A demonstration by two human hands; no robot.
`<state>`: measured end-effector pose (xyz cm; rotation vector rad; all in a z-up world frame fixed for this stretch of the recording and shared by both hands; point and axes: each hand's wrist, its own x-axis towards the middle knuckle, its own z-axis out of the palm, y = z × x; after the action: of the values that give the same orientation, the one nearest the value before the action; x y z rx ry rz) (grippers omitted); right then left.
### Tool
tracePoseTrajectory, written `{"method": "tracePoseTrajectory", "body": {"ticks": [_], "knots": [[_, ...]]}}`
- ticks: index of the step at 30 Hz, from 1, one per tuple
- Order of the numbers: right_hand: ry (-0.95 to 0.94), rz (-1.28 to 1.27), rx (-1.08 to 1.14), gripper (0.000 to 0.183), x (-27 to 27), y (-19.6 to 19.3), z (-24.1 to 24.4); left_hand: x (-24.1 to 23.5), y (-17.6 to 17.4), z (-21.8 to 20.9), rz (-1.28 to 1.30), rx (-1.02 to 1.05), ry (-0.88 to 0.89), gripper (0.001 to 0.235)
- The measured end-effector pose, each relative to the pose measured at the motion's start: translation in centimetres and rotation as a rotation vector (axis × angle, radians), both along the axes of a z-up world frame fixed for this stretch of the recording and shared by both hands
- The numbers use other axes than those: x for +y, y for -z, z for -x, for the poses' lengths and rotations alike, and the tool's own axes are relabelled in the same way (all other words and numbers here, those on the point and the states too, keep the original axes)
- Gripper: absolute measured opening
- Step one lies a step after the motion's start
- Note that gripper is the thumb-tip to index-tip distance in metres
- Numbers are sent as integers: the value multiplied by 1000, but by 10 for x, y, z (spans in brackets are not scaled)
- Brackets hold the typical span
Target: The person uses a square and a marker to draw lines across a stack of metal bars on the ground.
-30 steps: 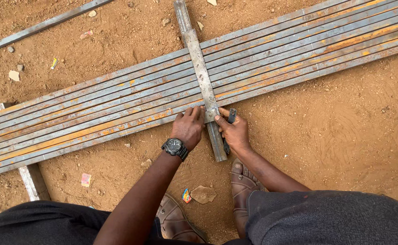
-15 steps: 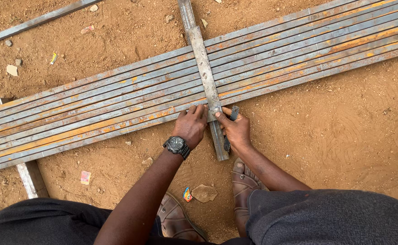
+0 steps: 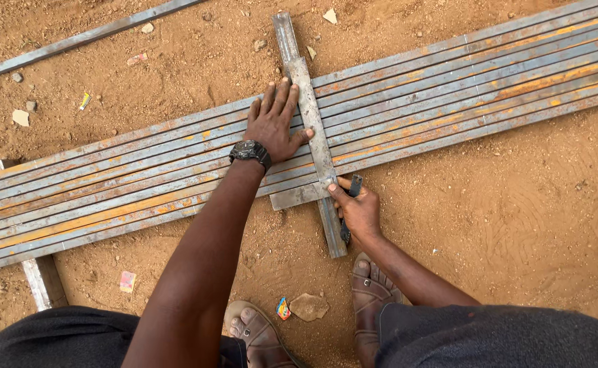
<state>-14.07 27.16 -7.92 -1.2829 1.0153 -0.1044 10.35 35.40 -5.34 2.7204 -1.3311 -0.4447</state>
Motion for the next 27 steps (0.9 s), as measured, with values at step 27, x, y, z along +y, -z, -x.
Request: {"method": "tracePoseTrajectory", "body": {"ticks": [27], "knots": [[-63, 7, 62, 39, -5, -1, 1, -8, -13, -1, -105, 6, 20, 86]]}}
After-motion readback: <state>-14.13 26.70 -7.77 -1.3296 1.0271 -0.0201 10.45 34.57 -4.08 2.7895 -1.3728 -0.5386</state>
